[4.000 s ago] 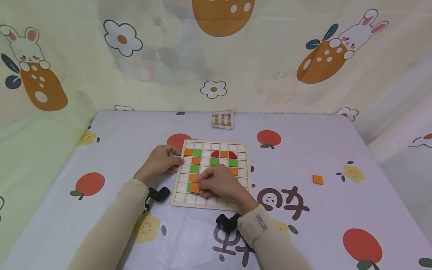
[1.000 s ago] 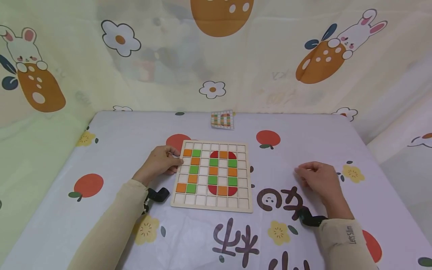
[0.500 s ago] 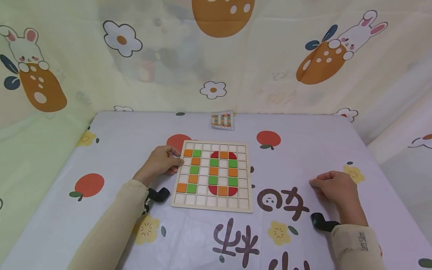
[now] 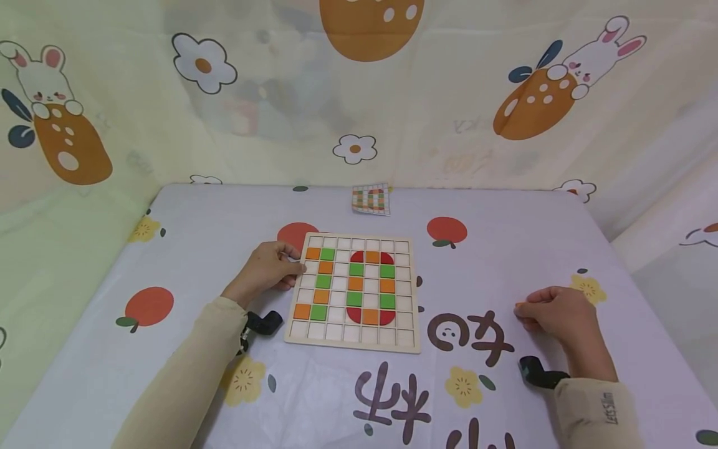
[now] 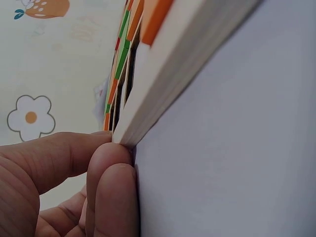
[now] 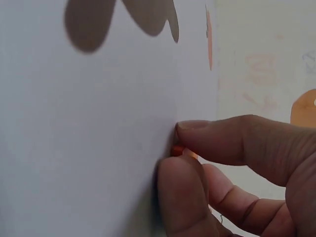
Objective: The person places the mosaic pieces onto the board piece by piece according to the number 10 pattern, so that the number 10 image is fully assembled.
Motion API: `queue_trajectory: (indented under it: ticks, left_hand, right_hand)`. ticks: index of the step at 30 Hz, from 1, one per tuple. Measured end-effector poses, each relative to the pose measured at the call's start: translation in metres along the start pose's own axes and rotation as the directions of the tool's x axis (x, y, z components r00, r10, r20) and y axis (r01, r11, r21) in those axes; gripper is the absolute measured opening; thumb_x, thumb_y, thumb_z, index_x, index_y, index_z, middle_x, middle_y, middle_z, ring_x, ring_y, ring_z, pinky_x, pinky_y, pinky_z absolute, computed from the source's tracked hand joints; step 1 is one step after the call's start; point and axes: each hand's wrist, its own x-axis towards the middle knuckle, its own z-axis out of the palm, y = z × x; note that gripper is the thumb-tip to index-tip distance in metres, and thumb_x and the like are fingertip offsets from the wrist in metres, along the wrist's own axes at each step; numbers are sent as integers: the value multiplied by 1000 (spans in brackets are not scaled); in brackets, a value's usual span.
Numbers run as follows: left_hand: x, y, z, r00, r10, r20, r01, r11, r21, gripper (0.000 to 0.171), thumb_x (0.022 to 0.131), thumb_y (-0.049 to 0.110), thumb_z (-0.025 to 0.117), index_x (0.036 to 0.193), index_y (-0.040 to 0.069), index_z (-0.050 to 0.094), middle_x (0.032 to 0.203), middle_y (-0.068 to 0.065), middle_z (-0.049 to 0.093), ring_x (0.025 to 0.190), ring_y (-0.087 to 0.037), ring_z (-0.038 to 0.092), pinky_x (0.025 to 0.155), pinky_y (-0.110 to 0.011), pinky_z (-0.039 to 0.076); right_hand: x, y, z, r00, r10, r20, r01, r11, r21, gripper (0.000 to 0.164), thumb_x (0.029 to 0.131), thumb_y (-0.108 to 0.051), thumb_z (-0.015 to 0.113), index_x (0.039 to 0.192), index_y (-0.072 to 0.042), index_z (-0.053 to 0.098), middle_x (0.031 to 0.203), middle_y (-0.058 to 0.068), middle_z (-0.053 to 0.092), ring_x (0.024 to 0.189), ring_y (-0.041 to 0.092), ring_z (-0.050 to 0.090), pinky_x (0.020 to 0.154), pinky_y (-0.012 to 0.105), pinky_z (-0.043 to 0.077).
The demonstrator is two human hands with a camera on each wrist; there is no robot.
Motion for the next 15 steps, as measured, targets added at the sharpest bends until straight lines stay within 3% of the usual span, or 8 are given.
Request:
queue_trajectory:
  ticks: [15]
  left_hand:
    - [0, 1, -1, 1000, -4, 0, 4, 1000, 12, 25, 92, 12, 81, 110, 5, 64, 80, -10, 66, 60, -16, 65, 56, -23, 57]
  right_hand:
    - [-2, -4, 4, 998, -24, 61, 26, 999, -22, 35, 90, -23, 84, 107, 2, 66, 79, -3, 72, 72, 17, 69, 61, 28, 56]
